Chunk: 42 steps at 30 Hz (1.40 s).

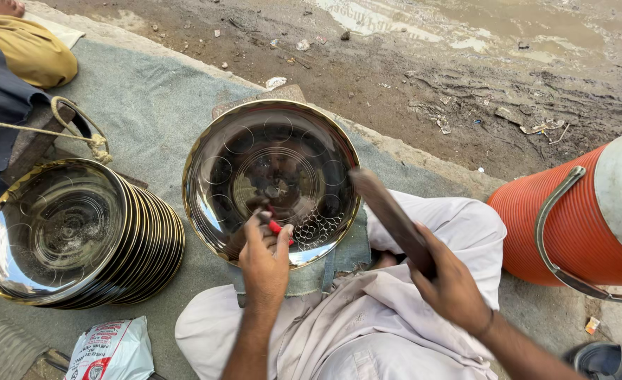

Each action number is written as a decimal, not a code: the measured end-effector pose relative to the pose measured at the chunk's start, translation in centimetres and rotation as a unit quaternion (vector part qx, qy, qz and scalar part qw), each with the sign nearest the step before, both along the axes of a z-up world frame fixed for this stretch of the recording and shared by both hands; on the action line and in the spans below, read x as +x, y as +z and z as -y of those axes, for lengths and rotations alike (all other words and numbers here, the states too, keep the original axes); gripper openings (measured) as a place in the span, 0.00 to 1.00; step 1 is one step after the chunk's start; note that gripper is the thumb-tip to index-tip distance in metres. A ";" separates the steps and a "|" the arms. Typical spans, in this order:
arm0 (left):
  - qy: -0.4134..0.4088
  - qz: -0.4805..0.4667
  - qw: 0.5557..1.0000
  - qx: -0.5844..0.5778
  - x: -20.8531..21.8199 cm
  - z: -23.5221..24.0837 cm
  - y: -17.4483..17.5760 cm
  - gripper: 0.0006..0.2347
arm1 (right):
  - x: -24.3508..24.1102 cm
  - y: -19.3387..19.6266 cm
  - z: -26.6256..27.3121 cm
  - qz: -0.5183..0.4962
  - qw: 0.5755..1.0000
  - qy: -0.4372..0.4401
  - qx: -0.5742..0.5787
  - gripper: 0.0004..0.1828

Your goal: The person sits on the ground and uses a hammer and a red-handled punch to emboss a honeycomb pattern into a brass plate. The person repeatedly strikes the punch to create small indentations across the plate's surface.

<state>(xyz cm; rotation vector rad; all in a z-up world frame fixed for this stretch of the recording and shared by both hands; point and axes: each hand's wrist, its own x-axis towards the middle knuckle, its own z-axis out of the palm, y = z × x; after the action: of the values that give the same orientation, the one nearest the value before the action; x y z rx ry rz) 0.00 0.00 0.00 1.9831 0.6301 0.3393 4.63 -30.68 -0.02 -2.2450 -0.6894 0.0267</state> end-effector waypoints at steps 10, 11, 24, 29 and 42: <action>0.103 0.037 0.993 -0.036 -1.1 2.8 -2.5 0.18 | 7.3 12.8 -13.0 0.167 0.947 0.260 -0.085 0.43; 0.104 0.042 0.993 -0.037 -1.1 2.9 -2.6 0.19 | 7.4 13.8 -14.0 0.141 0.944 0.266 -0.136 0.41; -0.178 -0.036 0.983 -0.009 1.4 -1.0 0.8 0.16 | 6.8 11.4 -5.6 -0.078 0.979 0.157 -0.106 0.54; -0.421 0.002 0.899 0.117 5.0 -2.7 2.7 0.21 | 2.7 4.3 0.3 -0.297 0.952 -0.036 -0.064 0.51; -0.478 -0.016 0.857 0.192 5.7 -2.3 2.9 0.19 | -0.3 0.1 2.4 -0.107 0.991 -0.036 -0.072 0.49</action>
<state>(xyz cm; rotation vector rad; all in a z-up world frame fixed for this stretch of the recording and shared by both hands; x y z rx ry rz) 5.67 2.26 2.89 2.4131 -0.4908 -0.2086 4.34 -33.11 0.07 -2.3588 -0.5056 0.2855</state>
